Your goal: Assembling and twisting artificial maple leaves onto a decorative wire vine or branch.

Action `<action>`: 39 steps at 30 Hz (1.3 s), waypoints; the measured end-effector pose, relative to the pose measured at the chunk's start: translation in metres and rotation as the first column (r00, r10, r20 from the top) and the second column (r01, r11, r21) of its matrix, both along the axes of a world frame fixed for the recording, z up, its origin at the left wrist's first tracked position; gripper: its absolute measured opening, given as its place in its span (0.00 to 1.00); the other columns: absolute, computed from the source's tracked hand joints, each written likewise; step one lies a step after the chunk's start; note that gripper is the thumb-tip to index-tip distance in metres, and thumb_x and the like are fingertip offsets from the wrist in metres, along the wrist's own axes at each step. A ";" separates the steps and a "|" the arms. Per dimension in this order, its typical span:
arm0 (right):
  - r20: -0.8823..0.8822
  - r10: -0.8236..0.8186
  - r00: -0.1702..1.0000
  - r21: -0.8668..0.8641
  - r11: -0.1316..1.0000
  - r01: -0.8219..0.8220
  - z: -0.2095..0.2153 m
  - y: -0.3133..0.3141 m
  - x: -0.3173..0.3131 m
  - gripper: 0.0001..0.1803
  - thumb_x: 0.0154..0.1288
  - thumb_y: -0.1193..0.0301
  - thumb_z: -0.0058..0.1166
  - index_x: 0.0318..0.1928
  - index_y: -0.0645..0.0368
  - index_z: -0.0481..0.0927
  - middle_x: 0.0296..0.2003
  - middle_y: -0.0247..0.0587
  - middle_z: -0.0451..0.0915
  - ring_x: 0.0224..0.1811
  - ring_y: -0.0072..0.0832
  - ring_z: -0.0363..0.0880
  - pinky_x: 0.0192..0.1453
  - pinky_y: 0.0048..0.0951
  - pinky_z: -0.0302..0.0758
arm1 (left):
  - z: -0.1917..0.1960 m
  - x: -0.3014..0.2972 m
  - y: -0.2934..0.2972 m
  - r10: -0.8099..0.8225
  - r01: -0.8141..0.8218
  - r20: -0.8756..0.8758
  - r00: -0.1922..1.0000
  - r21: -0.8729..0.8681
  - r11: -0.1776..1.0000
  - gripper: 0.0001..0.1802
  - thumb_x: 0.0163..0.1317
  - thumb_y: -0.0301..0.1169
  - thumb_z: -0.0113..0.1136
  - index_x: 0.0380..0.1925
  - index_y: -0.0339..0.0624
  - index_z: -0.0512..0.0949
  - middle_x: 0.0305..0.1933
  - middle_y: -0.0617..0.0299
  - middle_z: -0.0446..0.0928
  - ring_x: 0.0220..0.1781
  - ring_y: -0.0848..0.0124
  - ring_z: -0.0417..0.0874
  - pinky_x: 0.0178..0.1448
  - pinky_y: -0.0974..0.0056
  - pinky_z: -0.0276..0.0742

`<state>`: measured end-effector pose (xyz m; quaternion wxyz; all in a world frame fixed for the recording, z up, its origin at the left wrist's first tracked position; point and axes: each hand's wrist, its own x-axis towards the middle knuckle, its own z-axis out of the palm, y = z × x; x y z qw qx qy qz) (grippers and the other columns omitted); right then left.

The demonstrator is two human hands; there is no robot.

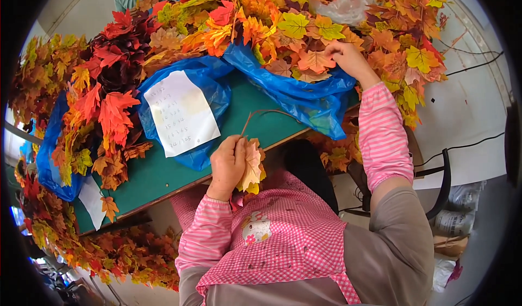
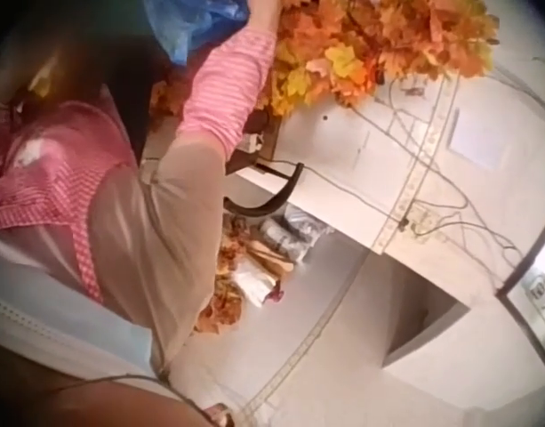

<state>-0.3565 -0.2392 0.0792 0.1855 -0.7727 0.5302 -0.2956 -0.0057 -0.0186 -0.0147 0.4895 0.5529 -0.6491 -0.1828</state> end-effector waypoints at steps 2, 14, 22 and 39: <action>0.072 -0.119 0.990 -0.025 0.992 0.121 0.002 0.001 0.013 0.12 0.63 0.68 0.55 0.37 0.64 0.85 0.29 0.44 0.84 0.33 0.29 0.83 0.41 0.30 0.76 | 0.000 0.000 0.000 -0.003 0.003 0.007 1.000 -0.003 1.000 0.05 0.66 0.26 0.59 0.38 0.36 0.81 0.31 0.49 0.81 0.31 0.56 0.83 0.35 0.61 0.77; 0.179 -0.298 0.938 -0.199 0.923 0.331 -0.013 0.001 0.050 0.14 0.61 0.59 0.63 0.40 0.56 0.88 0.33 0.48 0.86 0.37 0.41 0.85 0.43 0.34 0.78 | -0.001 0.001 0.002 -0.004 0.004 0.013 1.000 0.018 1.000 0.05 0.67 0.25 0.58 0.39 0.35 0.80 0.32 0.51 0.81 0.32 0.60 0.83 0.38 0.64 0.77; -0.127 -0.271 0.954 -0.214 0.947 0.240 0.026 0.004 0.013 0.16 0.63 0.66 0.63 0.45 0.66 0.85 0.37 0.36 0.87 0.37 0.22 0.83 0.40 0.26 0.76 | 0.000 0.000 0.001 -0.003 0.003 -0.011 1.000 -0.014 1.000 0.05 0.65 0.27 0.60 0.37 0.37 0.81 0.31 0.48 0.81 0.31 0.52 0.84 0.34 0.58 0.77; 0.604 0.045 0.796 -0.385 0.890 0.242 0.091 -0.004 0.009 0.10 0.67 0.69 0.53 0.40 0.63 0.81 0.36 0.40 0.82 0.40 0.27 0.80 0.46 0.26 0.77 | -0.001 0.001 0.000 0.007 -0.007 0.011 1.000 0.033 0.999 0.08 0.65 0.31 0.58 0.38 0.40 0.82 0.36 0.49 0.82 0.37 0.48 0.83 0.40 0.52 0.79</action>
